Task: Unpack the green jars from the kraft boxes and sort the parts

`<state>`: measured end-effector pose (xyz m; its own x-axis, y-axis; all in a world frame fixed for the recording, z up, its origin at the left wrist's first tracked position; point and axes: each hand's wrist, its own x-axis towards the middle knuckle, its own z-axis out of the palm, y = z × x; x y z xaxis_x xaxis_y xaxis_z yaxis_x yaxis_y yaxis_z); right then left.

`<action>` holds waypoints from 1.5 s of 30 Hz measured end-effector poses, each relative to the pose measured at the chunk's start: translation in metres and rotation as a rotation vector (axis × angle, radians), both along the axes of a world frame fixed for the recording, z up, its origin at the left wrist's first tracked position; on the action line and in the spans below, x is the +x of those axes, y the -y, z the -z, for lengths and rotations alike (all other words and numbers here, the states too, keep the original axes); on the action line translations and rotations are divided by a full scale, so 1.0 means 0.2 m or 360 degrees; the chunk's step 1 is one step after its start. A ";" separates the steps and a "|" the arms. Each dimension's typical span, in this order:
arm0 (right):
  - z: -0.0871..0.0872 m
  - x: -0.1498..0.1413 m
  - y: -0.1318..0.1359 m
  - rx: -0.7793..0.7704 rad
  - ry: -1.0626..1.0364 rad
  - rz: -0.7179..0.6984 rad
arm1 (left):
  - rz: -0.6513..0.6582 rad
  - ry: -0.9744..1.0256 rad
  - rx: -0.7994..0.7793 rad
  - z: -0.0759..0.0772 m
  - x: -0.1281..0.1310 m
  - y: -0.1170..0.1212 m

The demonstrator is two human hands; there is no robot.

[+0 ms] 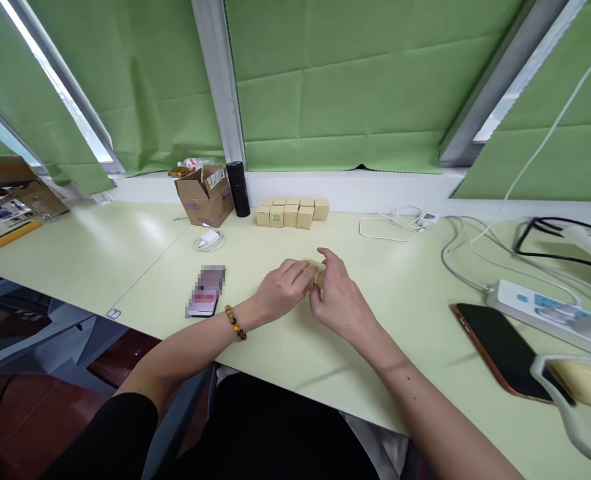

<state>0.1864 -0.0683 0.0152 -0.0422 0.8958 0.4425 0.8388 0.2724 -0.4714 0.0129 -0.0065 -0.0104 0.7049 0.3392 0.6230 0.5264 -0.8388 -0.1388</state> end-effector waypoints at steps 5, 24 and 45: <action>0.02 0.01 -0.02 0.0037 -0.0075 0.0031 | -0.0018 0.0092 -0.0082 0.01 0.02 -0.01; 0.02 0.19 -0.11 0.0704 -0.0247 0.0092 | 0.0148 0.0652 -0.0627 0.03 0.02 -0.08; 0.01 0.18 -0.09 0.0730 0.0119 0.0077 | 0.0208 0.0534 -0.0406 0.01 0.01 -0.05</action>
